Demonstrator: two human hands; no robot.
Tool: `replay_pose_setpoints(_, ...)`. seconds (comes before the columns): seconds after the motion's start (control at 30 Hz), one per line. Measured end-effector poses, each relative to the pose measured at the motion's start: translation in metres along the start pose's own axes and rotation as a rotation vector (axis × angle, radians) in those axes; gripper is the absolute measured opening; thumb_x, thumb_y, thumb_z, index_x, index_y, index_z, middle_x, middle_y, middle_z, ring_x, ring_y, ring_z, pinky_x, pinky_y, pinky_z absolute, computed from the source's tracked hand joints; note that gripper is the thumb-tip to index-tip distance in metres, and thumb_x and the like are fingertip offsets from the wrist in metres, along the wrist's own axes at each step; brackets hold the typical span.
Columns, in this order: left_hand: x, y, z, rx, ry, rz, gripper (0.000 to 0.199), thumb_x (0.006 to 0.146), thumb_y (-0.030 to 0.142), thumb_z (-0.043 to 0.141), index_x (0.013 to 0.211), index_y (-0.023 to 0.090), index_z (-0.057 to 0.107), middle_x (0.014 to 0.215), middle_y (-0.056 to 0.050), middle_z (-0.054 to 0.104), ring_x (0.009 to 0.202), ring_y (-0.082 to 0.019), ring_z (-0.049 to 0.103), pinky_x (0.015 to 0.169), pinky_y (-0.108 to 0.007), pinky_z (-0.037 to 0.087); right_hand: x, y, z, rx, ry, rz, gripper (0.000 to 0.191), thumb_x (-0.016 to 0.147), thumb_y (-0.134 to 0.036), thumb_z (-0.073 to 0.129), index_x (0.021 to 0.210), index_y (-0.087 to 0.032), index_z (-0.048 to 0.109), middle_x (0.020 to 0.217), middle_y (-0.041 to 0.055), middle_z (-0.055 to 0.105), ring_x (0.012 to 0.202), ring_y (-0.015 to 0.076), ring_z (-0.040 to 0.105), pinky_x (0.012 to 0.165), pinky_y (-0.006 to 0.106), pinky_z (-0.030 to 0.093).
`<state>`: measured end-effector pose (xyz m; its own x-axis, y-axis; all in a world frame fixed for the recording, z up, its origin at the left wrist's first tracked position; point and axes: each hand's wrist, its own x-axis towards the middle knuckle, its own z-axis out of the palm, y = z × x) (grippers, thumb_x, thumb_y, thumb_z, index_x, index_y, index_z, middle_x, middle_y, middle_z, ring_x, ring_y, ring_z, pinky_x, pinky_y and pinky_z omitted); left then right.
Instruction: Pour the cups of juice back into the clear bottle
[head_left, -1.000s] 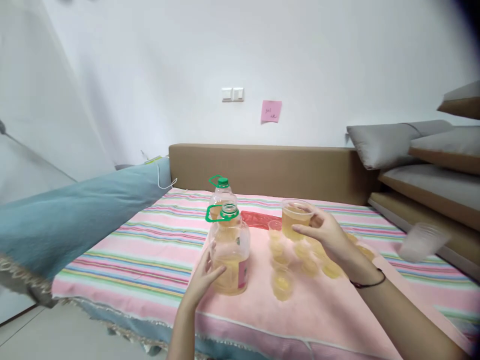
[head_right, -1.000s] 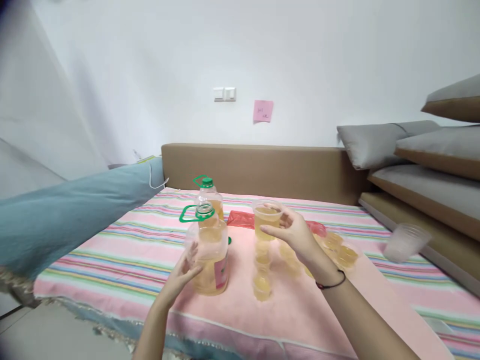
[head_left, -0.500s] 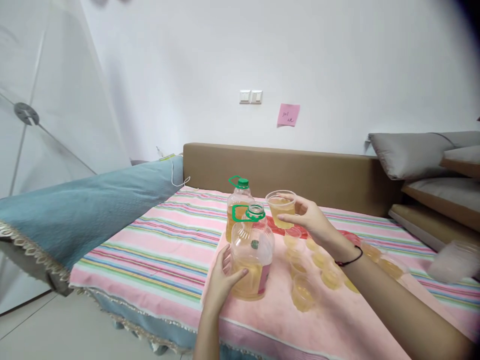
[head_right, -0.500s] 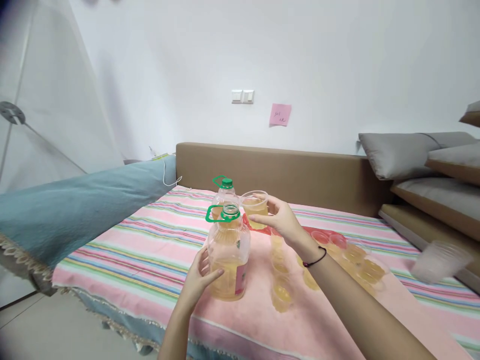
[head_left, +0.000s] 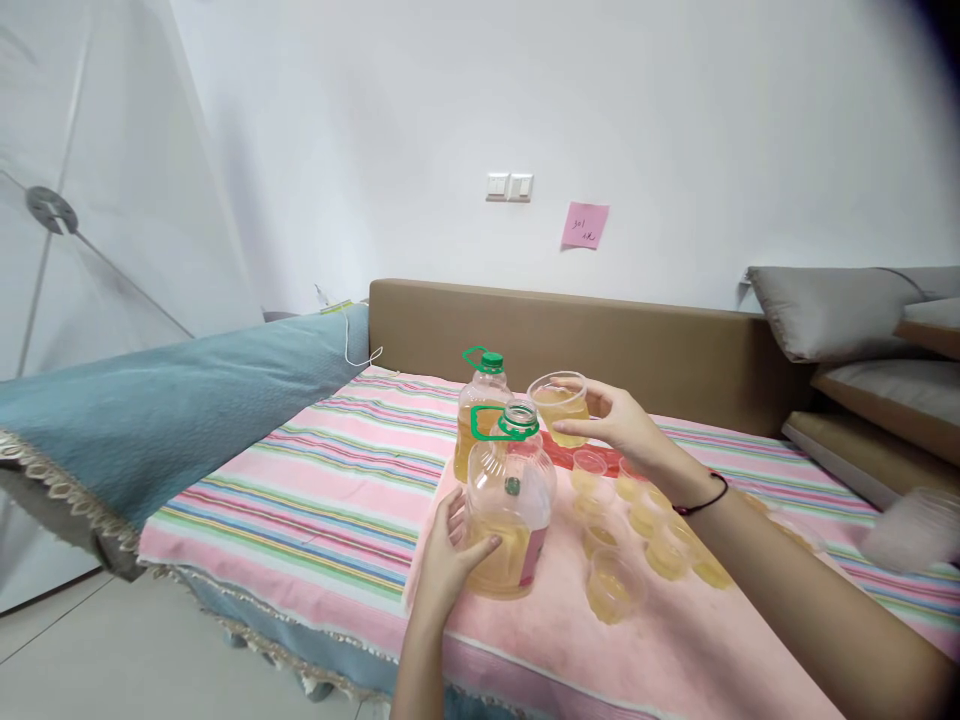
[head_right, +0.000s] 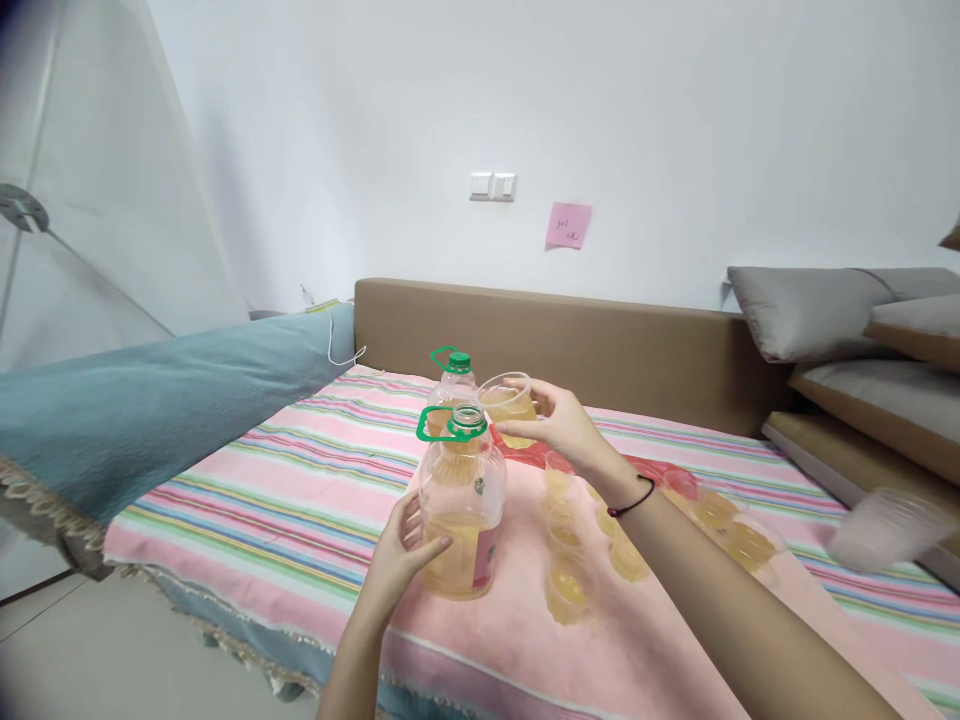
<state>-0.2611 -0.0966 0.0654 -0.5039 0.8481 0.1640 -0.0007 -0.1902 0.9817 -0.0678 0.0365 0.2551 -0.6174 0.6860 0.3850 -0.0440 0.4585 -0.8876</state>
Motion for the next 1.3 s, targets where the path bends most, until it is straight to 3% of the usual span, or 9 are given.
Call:
replay_pose_setpoints(0.47, -0.003, 0.005, -0.002, 0.002, -0.043, 0.023, 0.074, 0.060, 0.041, 0.085, 0.124, 0.023, 0.052, 0.140, -0.014, 0.052, 0.125, -0.032, 0.056, 0.106, -0.048, 0.045, 0.005, -0.016, -0.004, -0.168, -0.061, -0.024, 0.058, 0.063, -0.038, 0.084, 0.116, -0.022, 0.070, 0.125, 0.0086, 0.069, 0.115, 0.0318, 0.064, 0.100, 0.048, 0.051)
replay_pose_setpoints(0.8, -0.005, 0.008, -0.001, 0.014, -0.063, 0.015, 0.074, 0.061, 0.042, 0.084, 0.125, 0.023, 0.051, 0.141, -0.013, 0.052, 0.126, -0.032, 0.055, 0.106, -0.048, 0.044, 0.004, -0.026, -0.006, -0.199, -0.120, -0.014, 0.052, 0.066, -0.035, 0.081, 0.115, -0.022, 0.070, 0.121, 0.0087, 0.071, 0.112, 0.0301, 0.065, 0.090, 0.042, 0.054)
replay_pose_setpoints(1.07, -0.005, 0.008, -0.001, 0.024, -0.067, 0.014, 0.073, 0.061, 0.042, 0.084, 0.124, 0.024, 0.053, 0.140, -0.012, 0.053, 0.126, -0.031, 0.055, 0.106, -0.046, 0.044, 0.012, -0.026, -0.013, -0.260, -0.180, -0.044, 0.048, 0.067, -0.034, 0.081, 0.112, -0.024, 0.071, 0.119, 0.0051, 0.071, 0.110, 0.0290, 0.066, 0.091, 0.040, 0.053)
replay_pose_setpoints(1.3, -0.006, 0.009, -0.001, 0.004, -0.081, 0.012, 0.071, 0.064, 0.041, 0.083, 0.125, 0.023, 0.051, 0.142, -0.013, 0.051, 0.128, -0.032, 0.053, 0.107, -0.047, 0.043, 0.018, -0.025, -0.017, -0.272, -0.152, -0.012, 0.050, 0.063, -0.029, 0.083, 0.112, -0.026, 0.072, 0.114, 0.0041, 0.074, 0.106, 0.0293, 0.067, 0.088, 0.041, 0.055)
